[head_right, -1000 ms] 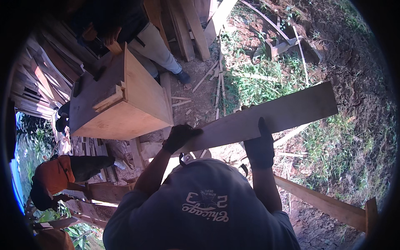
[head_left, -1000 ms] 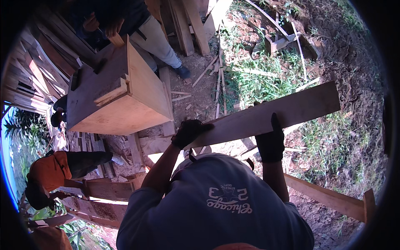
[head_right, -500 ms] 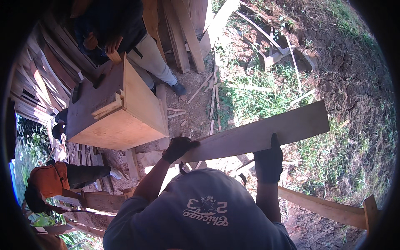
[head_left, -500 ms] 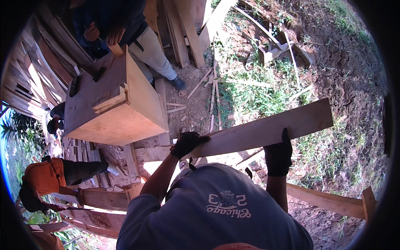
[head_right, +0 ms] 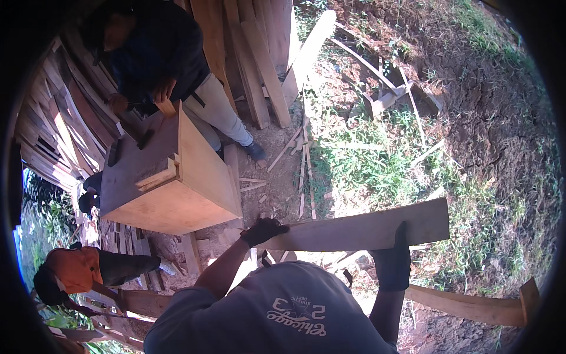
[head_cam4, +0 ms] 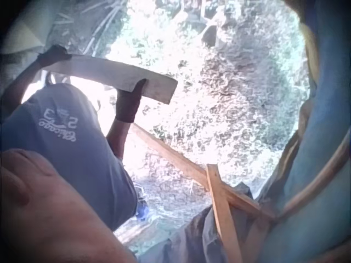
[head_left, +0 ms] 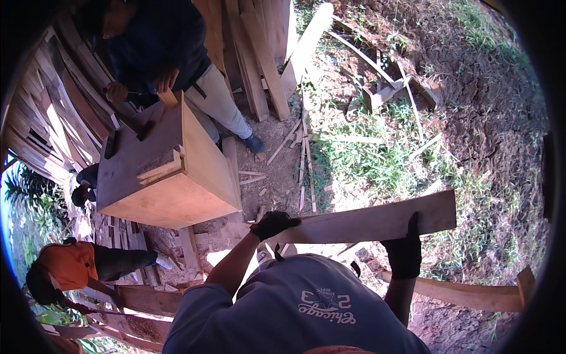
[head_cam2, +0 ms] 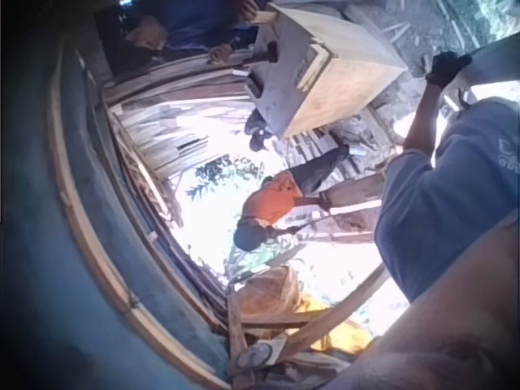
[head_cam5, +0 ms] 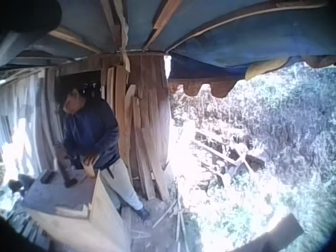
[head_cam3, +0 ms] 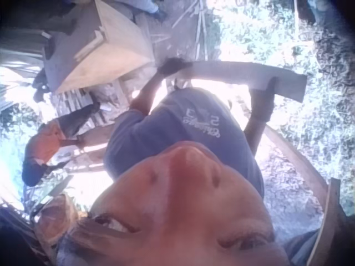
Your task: The person saws a piece of wood using a hand saw while working on a construction site with other people, then picks up and handles wood scraps.
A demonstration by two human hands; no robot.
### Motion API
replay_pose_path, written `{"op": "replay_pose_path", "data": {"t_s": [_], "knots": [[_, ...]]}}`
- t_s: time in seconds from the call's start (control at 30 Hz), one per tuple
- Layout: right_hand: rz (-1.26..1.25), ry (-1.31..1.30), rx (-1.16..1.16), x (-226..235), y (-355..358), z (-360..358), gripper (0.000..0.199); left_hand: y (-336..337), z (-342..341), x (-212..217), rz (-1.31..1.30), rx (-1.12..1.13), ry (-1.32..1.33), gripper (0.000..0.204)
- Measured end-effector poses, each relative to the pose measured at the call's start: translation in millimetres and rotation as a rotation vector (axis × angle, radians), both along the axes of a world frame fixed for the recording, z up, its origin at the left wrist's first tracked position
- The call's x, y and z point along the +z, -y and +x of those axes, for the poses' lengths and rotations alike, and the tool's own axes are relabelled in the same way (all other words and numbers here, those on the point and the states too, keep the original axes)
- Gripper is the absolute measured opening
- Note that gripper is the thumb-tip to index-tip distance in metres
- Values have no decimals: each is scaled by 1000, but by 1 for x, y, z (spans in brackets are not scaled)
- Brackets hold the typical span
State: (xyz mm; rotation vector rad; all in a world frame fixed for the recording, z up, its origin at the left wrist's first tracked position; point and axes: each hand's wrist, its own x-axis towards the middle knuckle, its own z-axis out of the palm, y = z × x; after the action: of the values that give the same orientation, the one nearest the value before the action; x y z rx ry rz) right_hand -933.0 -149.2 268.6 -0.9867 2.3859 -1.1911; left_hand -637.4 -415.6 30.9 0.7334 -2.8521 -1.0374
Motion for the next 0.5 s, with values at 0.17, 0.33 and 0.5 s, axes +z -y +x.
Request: {"op": "replay_pose_path", "data": {"t_s": [0.17, 0.33, 0.5], "knots": [[-318, 418, 11, -47, 4, -6, 81, -7, -14, 1, 227, 268, 160, 72], [-712, 1119, -143, -60, 28, 0, 56, -18, 10, -20, 179, 596, 186, 78], [-604, 986, -196, -78, 51, -12, 69, -22, 79, -53, 378, 417, 506, 81]]}}
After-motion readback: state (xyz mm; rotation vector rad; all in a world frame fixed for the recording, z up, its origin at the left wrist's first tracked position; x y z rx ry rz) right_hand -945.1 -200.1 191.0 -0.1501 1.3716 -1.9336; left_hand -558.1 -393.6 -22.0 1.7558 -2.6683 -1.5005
